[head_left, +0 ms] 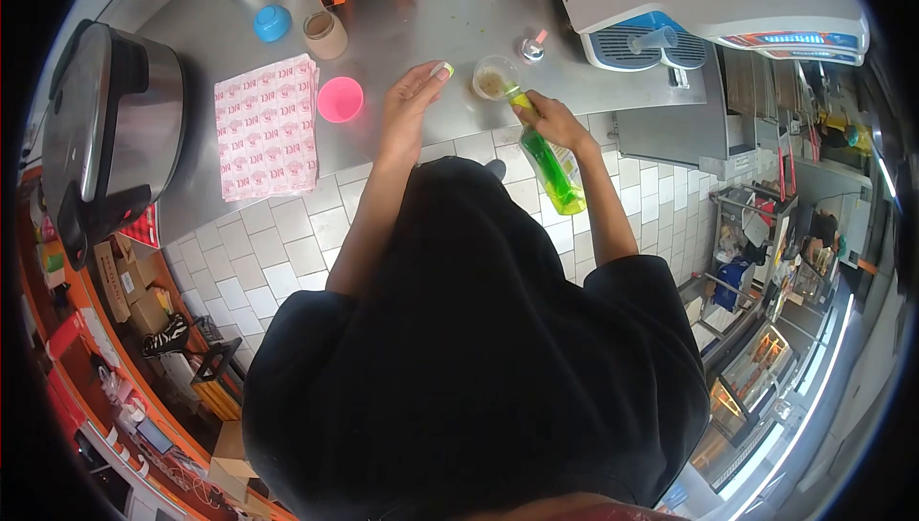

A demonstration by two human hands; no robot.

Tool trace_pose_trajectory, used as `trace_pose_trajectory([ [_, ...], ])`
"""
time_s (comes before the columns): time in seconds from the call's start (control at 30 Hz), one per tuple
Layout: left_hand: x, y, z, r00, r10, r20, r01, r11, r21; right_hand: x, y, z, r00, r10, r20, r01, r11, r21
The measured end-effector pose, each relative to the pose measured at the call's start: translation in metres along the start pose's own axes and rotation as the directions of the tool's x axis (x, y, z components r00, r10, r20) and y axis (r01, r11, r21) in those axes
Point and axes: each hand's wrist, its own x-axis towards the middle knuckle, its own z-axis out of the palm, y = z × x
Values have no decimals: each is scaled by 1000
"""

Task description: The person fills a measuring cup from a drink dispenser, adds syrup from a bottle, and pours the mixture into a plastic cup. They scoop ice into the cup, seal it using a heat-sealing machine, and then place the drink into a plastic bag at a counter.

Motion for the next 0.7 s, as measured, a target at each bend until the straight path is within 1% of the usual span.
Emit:
trace_pose_trajectory([
  [0.23, 3, 0, -5, 999, -7, 31, 7, 1000, 20, 2, -1, -3, 999, 30, 31, -31, 999, 12],
  [0.3, 3, 1, -4, 1000, 17, 2, -17, 1000, -6, 4, -1, -4, 998, 32, 49, -33, 999, 9],
  [0.4, 2, 2, -4, 1000, 18, 5, -17, 1000, -13, 5, -3, -7, 995, 59, 79, -58, 998, -16],
  [0.7, 3, 3, -5, 1000, 18, -10, -18, 1000, -11, 8, -7, -12, 992, 80, 95, -77, 996, -40],
])
